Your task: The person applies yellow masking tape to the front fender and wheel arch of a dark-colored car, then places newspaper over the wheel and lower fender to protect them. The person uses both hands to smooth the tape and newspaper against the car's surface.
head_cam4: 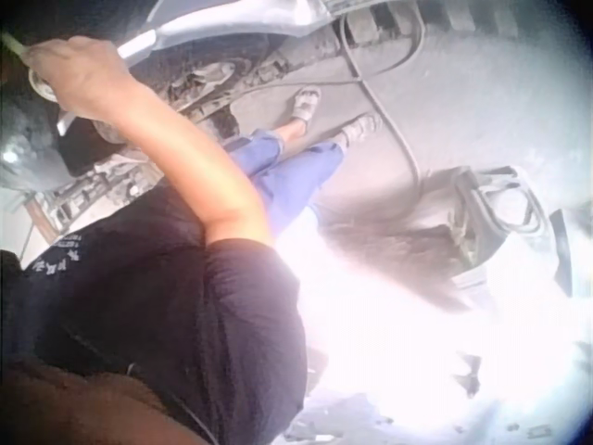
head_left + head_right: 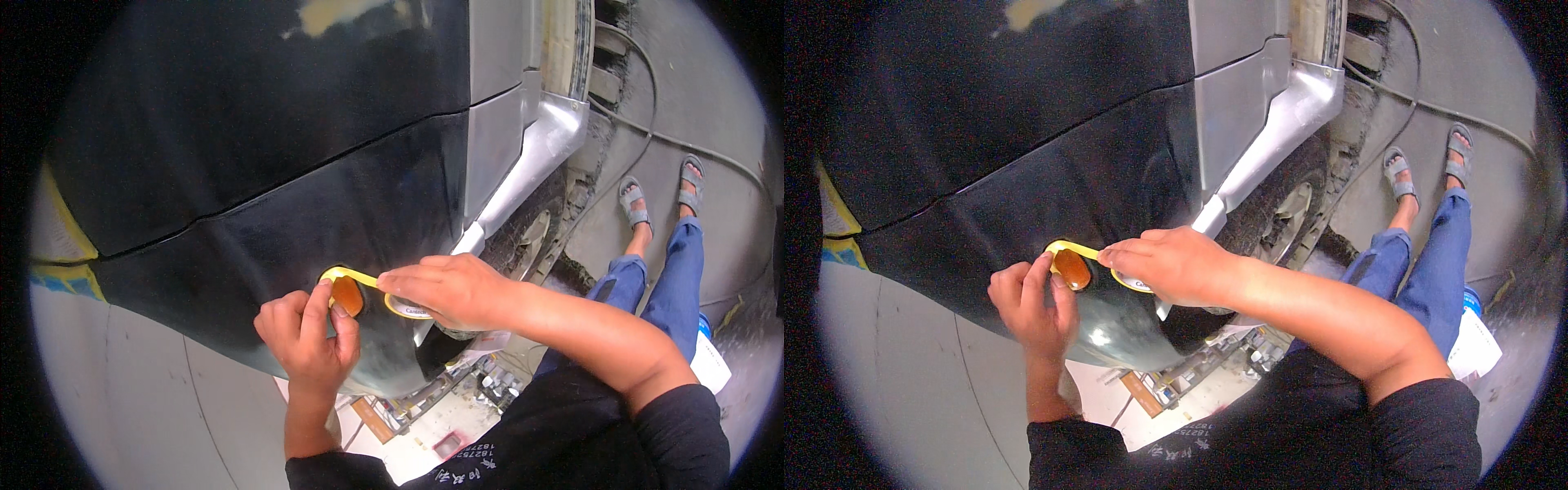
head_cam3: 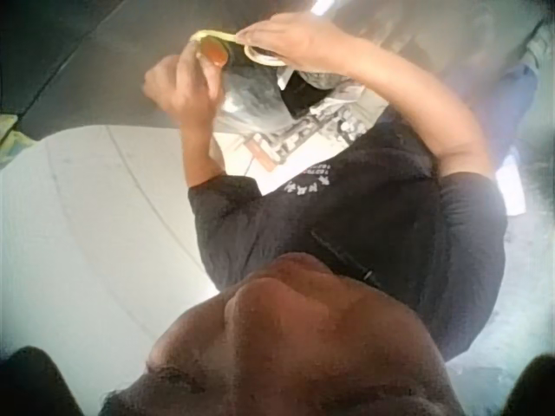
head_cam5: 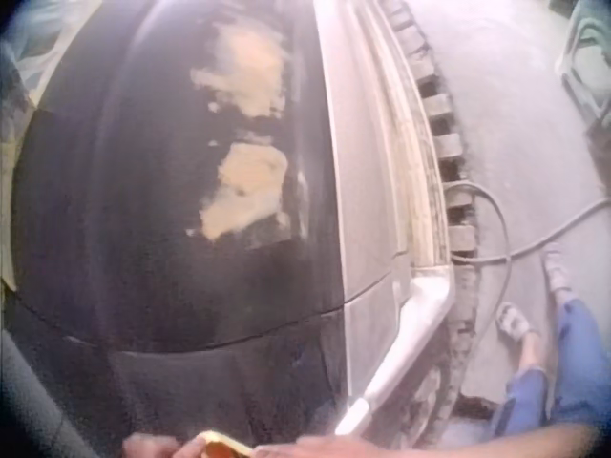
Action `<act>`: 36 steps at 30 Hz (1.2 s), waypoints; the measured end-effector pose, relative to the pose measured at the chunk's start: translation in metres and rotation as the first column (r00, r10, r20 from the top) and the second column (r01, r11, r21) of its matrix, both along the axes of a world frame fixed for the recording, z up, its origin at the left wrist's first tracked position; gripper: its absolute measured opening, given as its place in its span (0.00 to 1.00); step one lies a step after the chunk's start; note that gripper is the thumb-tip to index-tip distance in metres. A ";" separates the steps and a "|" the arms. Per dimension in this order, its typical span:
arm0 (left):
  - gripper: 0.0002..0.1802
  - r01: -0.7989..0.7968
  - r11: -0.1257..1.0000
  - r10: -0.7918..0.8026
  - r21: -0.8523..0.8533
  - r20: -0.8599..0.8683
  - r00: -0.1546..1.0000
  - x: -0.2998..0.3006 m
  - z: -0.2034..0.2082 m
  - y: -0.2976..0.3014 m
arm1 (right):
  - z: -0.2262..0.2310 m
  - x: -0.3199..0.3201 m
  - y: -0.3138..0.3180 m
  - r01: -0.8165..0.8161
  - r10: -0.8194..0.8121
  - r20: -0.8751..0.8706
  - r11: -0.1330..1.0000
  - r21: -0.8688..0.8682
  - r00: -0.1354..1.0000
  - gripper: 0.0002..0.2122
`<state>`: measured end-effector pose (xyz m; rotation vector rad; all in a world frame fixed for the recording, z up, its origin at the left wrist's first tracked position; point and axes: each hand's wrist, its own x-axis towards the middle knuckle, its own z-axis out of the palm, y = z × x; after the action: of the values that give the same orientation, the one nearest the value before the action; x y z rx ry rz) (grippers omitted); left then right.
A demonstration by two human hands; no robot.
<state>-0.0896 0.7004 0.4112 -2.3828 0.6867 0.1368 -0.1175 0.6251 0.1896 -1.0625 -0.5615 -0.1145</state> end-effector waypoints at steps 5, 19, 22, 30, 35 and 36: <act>0.18 0.070 0.996 -0.062 0.048 -0.148 0.987 0.017 0.001 -0.006 | 0.006 -0.006 0.008 0.038 -0.037 -0.020 0.999 0.032 0.999 0.21; 0.15 0.326 0.914 -0.162 0.241 -0.521 0.838 0.042 -0.001 -0.031 | 0.025 -0.020 0.011 0.042 -0.043 -0.065 0.999 -0.026 0.997 0.12; 0.15 0.345 0.888 -0.131 0.303 -0.554 0.822 0.046 -0.002 -0.031 | 0.025 -0.021 0.009 -0.031 0.027 -0.096 0.999 -0.040 0.995 0.13; 0.09 0.364 0.875 -0.110 0.319 -0.601 0.792 0.054 -0.004 -0.035 | 0.010 -0.048 0.017 0.034 0.153 -0.380 0.897 0.441 0.912 0.18; 0.09 0.358 0.878 -0.110 0.318 -0.595 0.796 0.052 0.000 -0.034 | 0.019 -0.072 0.028 -0.058 0.235 -0.328 0.881 0.469 0.915 0.19; 0.09 0.360 0.881 -0.116 0.307 -0.598 0.793 0.054 -0.002 -0.034 | 0.020 -0.072 0.035 -0.055 0.217 -0.313 0.889 0.454 0.925 0.19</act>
<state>-0.0360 0.6666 0.4095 -1.8147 1.1129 0.8249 -0.1900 0.6601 0.2095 -0.5768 -0.2583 0.0775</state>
